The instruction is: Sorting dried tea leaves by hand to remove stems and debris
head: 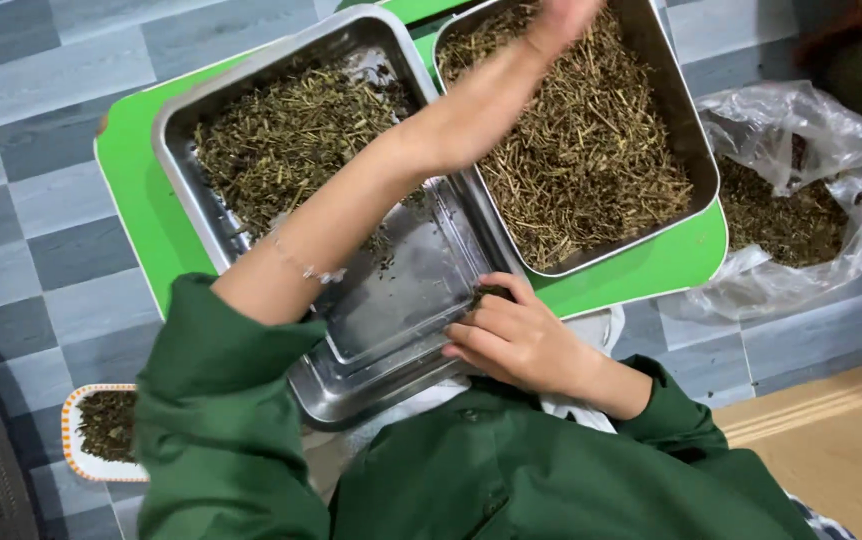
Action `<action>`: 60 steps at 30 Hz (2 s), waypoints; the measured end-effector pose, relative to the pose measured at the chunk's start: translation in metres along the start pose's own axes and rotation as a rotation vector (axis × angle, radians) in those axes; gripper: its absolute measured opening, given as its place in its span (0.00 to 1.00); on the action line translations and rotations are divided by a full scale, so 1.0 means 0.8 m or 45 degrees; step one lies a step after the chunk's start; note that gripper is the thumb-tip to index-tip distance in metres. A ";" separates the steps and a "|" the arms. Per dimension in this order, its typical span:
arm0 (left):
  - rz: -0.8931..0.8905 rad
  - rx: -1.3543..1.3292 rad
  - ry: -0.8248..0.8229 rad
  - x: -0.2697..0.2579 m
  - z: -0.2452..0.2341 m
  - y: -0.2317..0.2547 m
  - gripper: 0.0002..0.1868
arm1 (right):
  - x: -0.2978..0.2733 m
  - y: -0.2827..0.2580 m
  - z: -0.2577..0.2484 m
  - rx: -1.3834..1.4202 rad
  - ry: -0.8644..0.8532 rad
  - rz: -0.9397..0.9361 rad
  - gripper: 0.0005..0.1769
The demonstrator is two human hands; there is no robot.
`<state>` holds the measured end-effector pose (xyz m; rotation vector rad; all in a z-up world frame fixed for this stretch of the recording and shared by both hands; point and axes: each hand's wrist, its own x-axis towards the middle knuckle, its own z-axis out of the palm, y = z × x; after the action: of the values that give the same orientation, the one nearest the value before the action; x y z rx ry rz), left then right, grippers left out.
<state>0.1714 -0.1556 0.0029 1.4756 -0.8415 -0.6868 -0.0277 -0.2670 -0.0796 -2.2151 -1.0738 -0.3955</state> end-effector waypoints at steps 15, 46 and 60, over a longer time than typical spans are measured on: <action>-0.250 -2.092 -0.602 -0.011 -0.046 -0.032 0.57 | 0.002 0.008 -0.008 -0.080 0.075 0.019 0.14; -0.015 -1.224 -0.027 -0.052 0.070 0.064 0.49 | -0.070 0.153 -0.109 -0.495 0.451 0.496 0.35; 0.582 -1.187 0.574 -0.412 0.013 0.054 0.20 | 0.013 0.072 -0.081 -0.397 0.035 0.297 0.23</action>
<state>-0.0257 0.1119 0.0236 0.5201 -0.3769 -0.2933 0.0245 -0.3303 -0.0497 -2.5667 -0.7673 -0.5168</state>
